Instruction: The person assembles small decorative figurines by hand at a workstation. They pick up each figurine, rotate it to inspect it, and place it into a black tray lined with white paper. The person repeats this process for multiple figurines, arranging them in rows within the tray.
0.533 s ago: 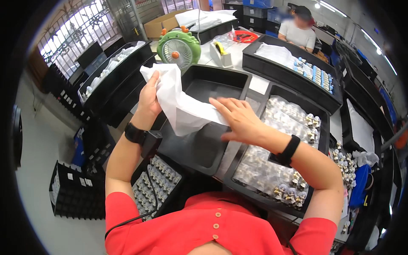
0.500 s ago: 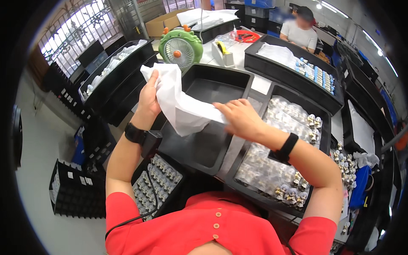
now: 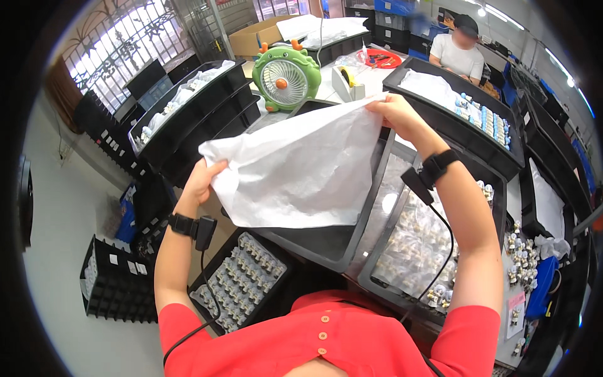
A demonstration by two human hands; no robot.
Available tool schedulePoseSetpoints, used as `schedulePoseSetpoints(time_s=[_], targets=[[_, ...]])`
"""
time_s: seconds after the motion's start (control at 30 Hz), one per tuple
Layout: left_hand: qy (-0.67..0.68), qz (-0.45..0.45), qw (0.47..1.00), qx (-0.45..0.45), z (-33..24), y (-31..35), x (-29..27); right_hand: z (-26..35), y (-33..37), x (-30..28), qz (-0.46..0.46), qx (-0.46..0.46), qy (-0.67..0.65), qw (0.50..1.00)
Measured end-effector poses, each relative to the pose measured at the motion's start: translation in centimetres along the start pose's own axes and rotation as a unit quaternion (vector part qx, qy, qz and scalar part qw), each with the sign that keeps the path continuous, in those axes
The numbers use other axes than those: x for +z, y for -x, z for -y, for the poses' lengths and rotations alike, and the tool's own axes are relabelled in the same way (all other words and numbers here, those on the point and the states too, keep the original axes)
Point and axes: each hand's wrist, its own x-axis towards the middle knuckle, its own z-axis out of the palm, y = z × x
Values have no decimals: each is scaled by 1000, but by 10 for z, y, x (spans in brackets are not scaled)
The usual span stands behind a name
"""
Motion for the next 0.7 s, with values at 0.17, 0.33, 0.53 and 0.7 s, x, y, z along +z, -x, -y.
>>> schedulePoseSetpoints(time_s=[0.17,0.33,0.53,0.7], targets=[[-608,5,791,-69,-30,33,13,-29,-43,24,-14,-42,342,939],[-620,-170,707,295,-73,43,37,-70,-84,40,22,-124,505,854],[-693,112,624,343,-29,6,87,-74,-106,70,2,-111,555,824],[-765,164,613,109,14,-34,87,-66,-90,74,-67,-129,508,849]])
